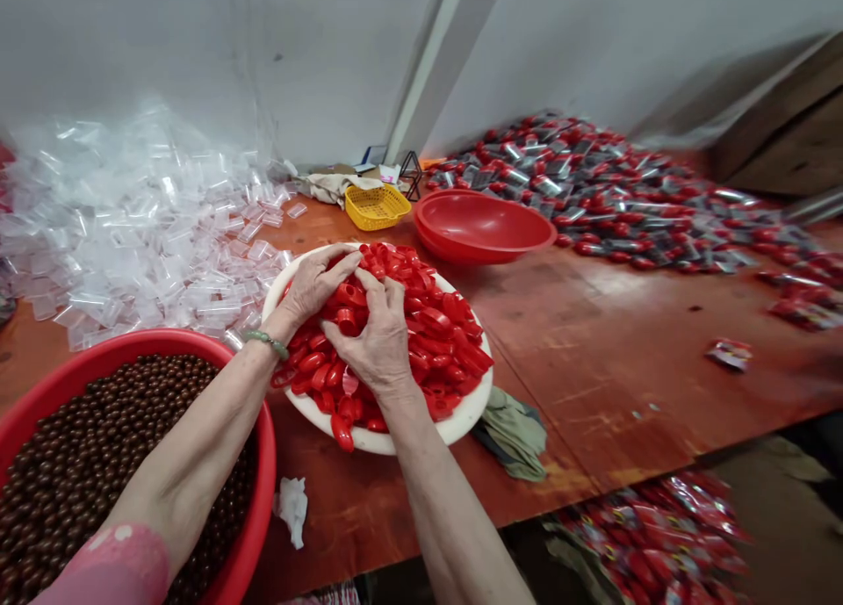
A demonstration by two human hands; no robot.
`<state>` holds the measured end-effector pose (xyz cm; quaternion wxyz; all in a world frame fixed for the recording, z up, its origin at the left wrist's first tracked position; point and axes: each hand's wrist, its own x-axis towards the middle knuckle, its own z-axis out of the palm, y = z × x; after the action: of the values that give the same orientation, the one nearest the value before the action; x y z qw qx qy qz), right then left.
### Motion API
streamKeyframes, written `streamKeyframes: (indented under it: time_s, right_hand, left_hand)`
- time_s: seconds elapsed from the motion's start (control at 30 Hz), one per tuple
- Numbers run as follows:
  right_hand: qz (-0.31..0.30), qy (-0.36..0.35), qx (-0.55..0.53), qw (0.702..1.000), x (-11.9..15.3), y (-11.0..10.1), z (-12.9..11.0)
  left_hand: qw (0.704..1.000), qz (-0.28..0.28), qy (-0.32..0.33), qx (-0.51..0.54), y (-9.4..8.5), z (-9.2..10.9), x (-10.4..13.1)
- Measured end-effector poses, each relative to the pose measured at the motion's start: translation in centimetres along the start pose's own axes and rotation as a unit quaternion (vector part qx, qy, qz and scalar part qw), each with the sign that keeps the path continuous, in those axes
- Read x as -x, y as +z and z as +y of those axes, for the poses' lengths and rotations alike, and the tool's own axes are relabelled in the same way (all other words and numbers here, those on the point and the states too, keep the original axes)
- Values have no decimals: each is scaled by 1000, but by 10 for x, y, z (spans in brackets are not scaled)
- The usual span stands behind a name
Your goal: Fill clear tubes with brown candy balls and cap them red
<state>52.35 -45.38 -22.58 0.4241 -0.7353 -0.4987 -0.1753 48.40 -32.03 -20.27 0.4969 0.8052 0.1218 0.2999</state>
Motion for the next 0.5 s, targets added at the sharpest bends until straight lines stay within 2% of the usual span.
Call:
streamKeyframes:
  time_s: [0.23, 0.5]
  right_hand:
    - [23, -32, -42, 998, -6, 3, -6]
    - [15, -9, -50, 999, -16, -2, -8]
  left_hand:
    - [998, 23, -27, 45, -3, 4, 3]
    - [994, 36, -13, 107, -4, 14, -3]
